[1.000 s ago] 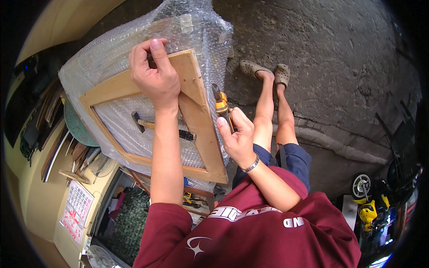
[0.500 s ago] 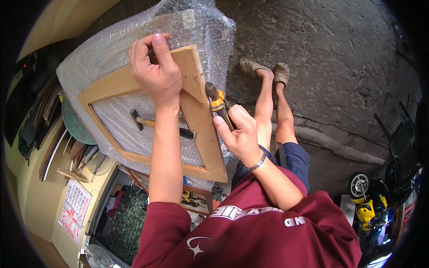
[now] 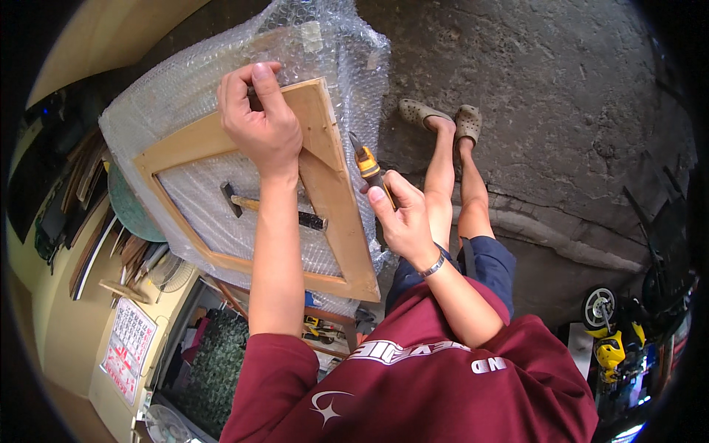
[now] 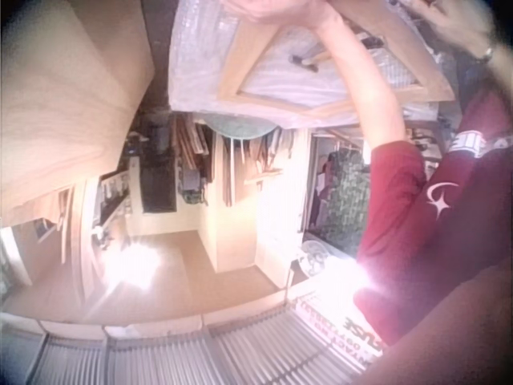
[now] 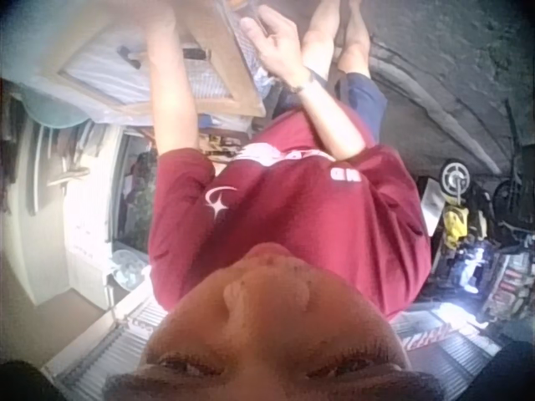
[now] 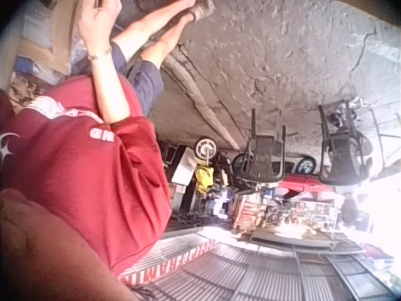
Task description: The person uses a hammer and pliers to remove nails from a wooden frame resting on a workbench. They repeatedly hammer the nails to loosen them and then pull them out with pliers, working on different sections of the frame.
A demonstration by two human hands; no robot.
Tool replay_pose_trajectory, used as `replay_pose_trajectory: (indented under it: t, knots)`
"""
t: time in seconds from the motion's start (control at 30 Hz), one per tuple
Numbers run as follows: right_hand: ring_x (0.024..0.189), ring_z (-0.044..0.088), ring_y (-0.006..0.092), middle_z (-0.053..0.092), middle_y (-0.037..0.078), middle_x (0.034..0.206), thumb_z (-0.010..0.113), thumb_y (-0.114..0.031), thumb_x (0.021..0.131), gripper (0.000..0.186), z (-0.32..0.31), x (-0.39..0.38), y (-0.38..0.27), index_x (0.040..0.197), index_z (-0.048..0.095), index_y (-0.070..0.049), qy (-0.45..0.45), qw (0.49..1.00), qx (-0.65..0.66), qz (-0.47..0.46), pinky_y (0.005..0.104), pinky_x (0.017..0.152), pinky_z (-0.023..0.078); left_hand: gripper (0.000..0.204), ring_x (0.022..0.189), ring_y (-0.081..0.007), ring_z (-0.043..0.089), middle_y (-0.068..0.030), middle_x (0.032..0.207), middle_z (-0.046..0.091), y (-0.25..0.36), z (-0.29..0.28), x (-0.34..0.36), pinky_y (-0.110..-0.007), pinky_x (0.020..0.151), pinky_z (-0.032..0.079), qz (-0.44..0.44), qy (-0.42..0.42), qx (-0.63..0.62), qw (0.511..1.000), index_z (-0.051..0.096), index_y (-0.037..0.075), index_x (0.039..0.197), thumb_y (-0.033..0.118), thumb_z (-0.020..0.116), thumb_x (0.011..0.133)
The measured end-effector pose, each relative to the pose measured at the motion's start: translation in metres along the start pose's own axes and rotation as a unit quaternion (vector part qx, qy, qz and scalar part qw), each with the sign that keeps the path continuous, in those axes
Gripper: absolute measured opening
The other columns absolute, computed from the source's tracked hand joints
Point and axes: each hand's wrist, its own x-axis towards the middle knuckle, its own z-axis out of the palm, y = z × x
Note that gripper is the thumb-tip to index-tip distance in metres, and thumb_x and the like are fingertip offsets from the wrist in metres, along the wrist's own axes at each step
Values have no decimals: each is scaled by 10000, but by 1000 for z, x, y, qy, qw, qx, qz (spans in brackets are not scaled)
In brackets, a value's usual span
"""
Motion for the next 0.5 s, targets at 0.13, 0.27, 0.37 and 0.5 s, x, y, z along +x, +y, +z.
replay_pose_trajectory:
  t: [0.13, 0.27, 0.37, 0.5]
  knots:
    - [653, 400, 240, 401, 122, 756, 631, -169, 1001, 304, -10, 11, -13, 823, 476, 23, 16, 998, -37, -42, 363, 597, 357, 270, 841, -133, 617, -58, 892, 705, 0, -3, -1, -282, 777, 485, -5, -14, 10, 1000, 673, 0, 911, 204, 575, 1058]
    - [651, 424, 277, 412, 134, 746, 664, -169, 971, 302, -12, 21, -22, 814, 491, 21, -3, 994, -91, -66, 378, 601, 367, 270, 841, -134, 618, -60, 887, 703, 0, -3, -1, -284, 778, 487, -8, -14, 7, 1000, 673, 0, 910, 204, 576, 1058]
    - [686, 457, 305, 427, 138, 755, 705, -187, 937, 322, -12, 22, -17, 795, 500, 17, -2, 989, -130, -69, 401, 619, 382, 270, 842, -134, 618, -60, 885, 702, 1, -3, 0, -285, 779, 488, -4, -15, 13, 1000, 672, 0, 911, 205, 577, 1058]
    - [751, 488, 332, 445, 136, 782, 770, -218, 867, 361, -20, 37, -8, 755, 505, 1, 27, 960, -211, -183, 433, 651, 401, 255, 793, -211, 592, -57, 814, 669, 1, 1, 0, -327, 715, 457, -4, 20, -13, 1000, 684, 32, 836, 190, 610, 1022]
